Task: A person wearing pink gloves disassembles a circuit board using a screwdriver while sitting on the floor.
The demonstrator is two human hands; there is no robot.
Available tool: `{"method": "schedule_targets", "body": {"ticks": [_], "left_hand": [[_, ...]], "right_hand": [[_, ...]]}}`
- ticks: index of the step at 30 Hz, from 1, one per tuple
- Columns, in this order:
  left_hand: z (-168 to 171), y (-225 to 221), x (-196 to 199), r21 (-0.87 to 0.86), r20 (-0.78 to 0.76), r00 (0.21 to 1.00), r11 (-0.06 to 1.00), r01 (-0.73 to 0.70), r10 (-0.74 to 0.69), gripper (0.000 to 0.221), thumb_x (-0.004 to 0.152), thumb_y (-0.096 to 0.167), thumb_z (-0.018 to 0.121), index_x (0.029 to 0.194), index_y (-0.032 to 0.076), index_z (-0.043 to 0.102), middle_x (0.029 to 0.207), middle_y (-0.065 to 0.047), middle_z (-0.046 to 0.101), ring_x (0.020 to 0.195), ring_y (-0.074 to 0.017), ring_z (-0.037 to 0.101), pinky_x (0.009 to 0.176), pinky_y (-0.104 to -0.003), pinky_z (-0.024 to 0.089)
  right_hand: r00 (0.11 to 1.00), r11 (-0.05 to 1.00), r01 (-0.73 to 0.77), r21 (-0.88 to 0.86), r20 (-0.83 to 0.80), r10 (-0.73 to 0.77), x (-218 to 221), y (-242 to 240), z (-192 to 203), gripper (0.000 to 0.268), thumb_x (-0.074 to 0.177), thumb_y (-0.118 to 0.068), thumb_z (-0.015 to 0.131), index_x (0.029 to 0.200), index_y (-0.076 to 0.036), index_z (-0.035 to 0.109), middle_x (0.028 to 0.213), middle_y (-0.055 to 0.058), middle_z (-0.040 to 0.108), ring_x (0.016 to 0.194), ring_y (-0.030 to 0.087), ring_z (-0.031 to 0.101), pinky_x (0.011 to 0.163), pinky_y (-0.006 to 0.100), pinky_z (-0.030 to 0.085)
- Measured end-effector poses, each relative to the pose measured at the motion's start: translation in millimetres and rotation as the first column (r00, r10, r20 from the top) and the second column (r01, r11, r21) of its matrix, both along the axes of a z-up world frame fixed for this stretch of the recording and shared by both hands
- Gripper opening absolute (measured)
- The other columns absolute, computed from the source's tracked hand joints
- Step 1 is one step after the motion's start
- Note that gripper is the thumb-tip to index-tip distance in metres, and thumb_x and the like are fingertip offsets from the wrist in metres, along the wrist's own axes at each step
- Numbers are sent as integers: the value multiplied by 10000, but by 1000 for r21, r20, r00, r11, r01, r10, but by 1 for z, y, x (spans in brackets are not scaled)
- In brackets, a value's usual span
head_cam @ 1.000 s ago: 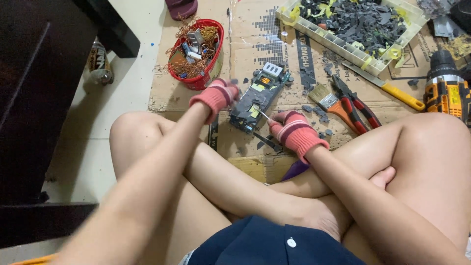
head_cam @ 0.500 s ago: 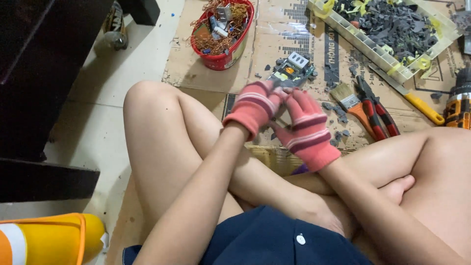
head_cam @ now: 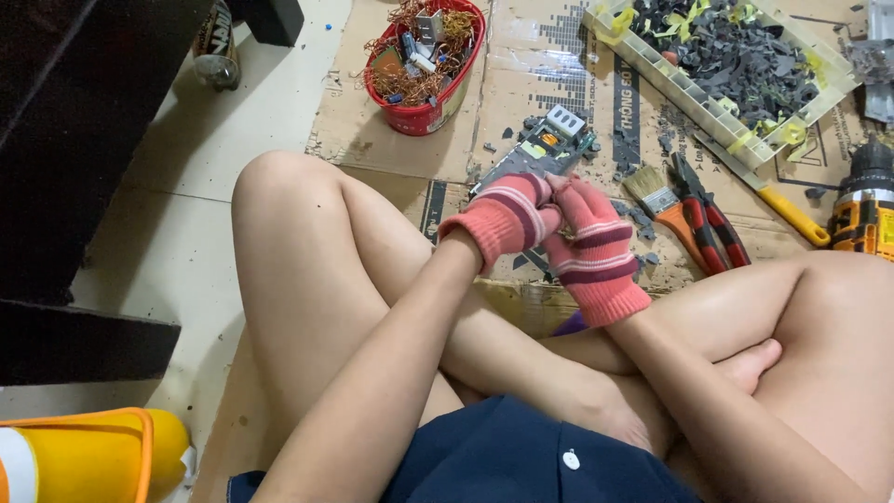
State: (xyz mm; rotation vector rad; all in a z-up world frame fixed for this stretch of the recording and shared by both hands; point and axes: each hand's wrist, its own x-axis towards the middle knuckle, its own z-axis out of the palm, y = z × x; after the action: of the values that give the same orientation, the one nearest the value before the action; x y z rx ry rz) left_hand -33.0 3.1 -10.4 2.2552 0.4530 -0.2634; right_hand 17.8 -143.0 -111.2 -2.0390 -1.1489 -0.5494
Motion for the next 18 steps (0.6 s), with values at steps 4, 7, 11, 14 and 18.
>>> {"method": "schedule_targets", "body": {"ticks": [4, 7, 11, 14, 18], "left_hand": [[-3, -3, 1, 77, -17, 998, 995, 59, -58, 340, 902, 322, 560, 1128, 155, 752, 1020, -151, 753, 1088, -361, 718, 963, -509, 566], [-4, -5, 2, 128, -32, 995, 987, 93, -90, 344, 884, 334, 562, 1112, 177, 766, 1012, -141, 762, 1073, -356, 724, 956, -493, 569], [-6, -7, 4, 203, -58, 989, 968, 149, -140, 352, 857, 353, 566, 1088, 209, 788, 1001, -127, 775, 1051, -348, 733, 946, -468, 574], [-6, -7, 4, 251, -78, 982, 950, 185, -171, 358, 839, 365, 568, 1072, 231, 802, 994, -118, 783, 1037, -342, 739, 939, -452, 578], [-6, -3, 4, 278, -71, 984, 944, 177, -164, 330, 812, 382, 595, 1031, 246, 801, 1002, -121, 777, 1031, -342, 738, 916, -486, 590]], "right_hand": [[995, 998, 55, -11, -77, -55, -1, -5, 0, 282, 854, -144, 767, 1119, -62, 714, 1050, 172, 685, 1041, 424, 684, 927, 516, 568], [990, 995, 90, -45, -105, -94, 6, -8, -17, 225, 881, -183, 735, 1091, -103, 720, 1012, 145, 694, 1001, 408, 693, 896, 504, 579], [975, 989, 130, -67, -175, -140, 13, -9, -28, 172, 933, -270, 703, 1039, -137, 734, 972, 130, 716, 964, 393, 706, 883, 498, 581], [965, 980, 166, -107, -184, -184, 33, -12, -59, 242, 907, -381, 774, 1012, -166, 736, 945, 120, 722, 961, 380, 710, 869, 490, 589], [966, 967, 177, -182, -156, -206, 16, -11, -31, 183, 904, -294, 775, 937, -120, 729, 824, 133, 704, 867, 395, 708, 787, 478, 591]]}}
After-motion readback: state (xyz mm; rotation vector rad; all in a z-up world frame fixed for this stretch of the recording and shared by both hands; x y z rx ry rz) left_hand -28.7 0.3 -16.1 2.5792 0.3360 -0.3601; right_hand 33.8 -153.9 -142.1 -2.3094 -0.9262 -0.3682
